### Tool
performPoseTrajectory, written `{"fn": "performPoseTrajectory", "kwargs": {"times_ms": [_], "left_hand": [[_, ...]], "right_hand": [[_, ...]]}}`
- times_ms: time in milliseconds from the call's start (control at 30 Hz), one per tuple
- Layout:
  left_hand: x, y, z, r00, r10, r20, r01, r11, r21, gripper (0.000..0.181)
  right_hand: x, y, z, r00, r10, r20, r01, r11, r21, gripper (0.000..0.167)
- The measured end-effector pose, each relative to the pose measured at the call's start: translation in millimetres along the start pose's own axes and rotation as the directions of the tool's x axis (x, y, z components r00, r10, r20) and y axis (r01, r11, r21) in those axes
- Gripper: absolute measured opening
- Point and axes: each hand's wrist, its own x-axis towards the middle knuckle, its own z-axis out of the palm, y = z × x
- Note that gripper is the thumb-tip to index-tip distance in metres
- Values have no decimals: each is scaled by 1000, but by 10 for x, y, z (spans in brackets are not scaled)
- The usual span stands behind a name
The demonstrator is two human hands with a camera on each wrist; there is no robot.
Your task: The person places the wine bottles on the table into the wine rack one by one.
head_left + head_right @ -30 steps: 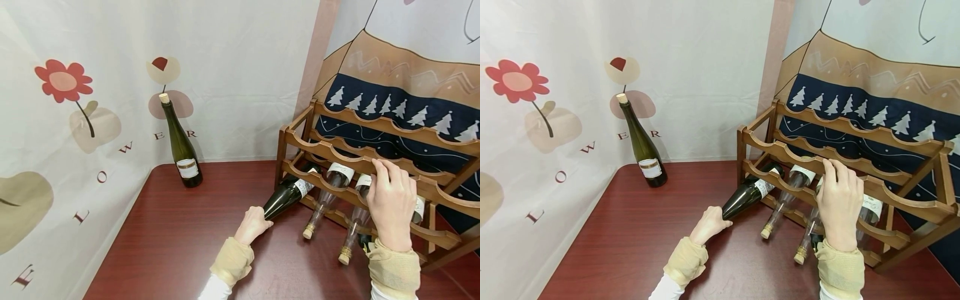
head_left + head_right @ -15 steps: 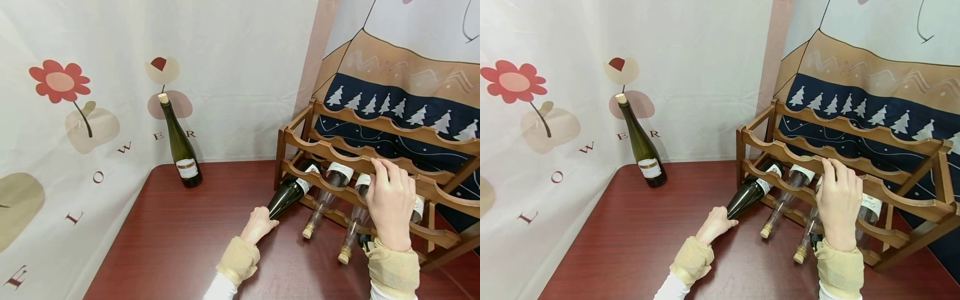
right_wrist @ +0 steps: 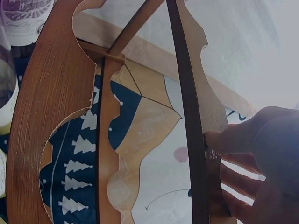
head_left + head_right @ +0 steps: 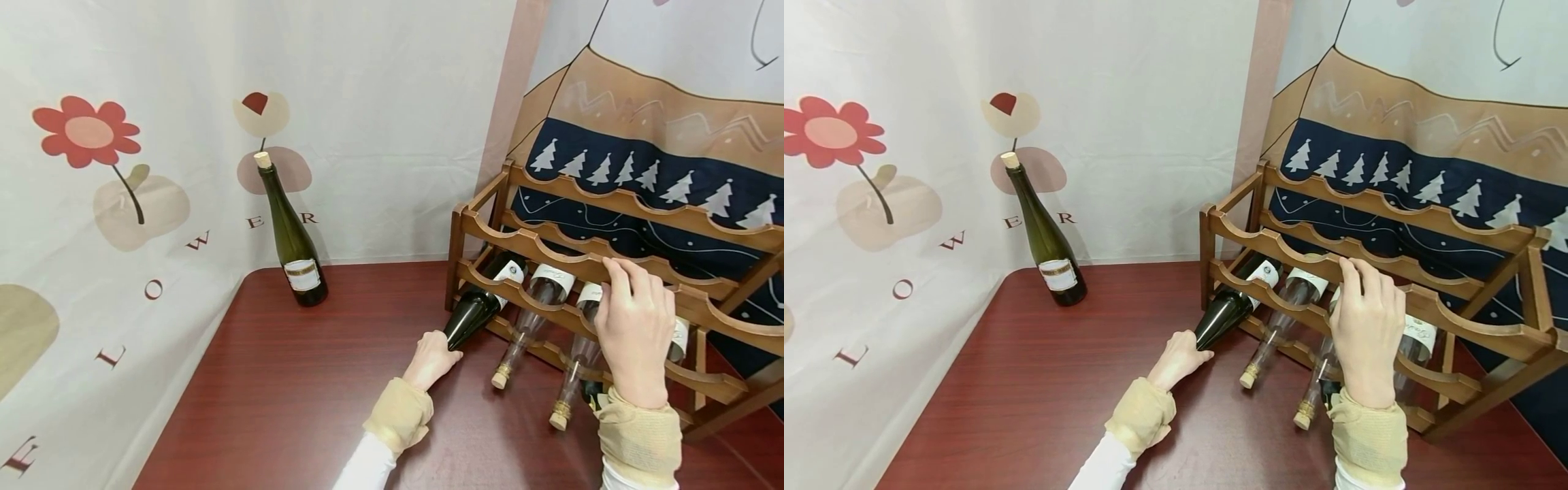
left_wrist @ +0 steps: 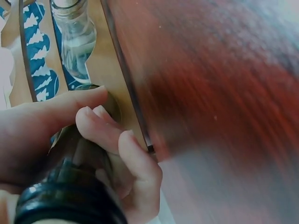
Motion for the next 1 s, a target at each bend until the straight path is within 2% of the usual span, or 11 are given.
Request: {"fn": "performPoseTrajectory", "kwargs": {"times_ms": [367, 600, 833, 1000], "left_hand": [[115, 55, 129, 999, 17, -48, -15, 999, 36, 26], [186, 99, 176, 999, 3, -54, 0, 998, 55, 28], [236, 116, 196, 998, 27, -59, -24, 998, 61, 25], [267, 141, 217, 999, 11, -48, -8, 999, 52, 25]], "right_hand": [[0, -9, 7, 1000, -6, -1, 6, 1000, 1, 25], [5, -19, 9, 1000, -9, -2, 9, 1000, -3, 25], [5, -11, 5, 1000, -3, 1, 3, 1000, -2, 25], [3, -5, 1, 1000, 1, 4, -1, 1000, -5, 25]]}}
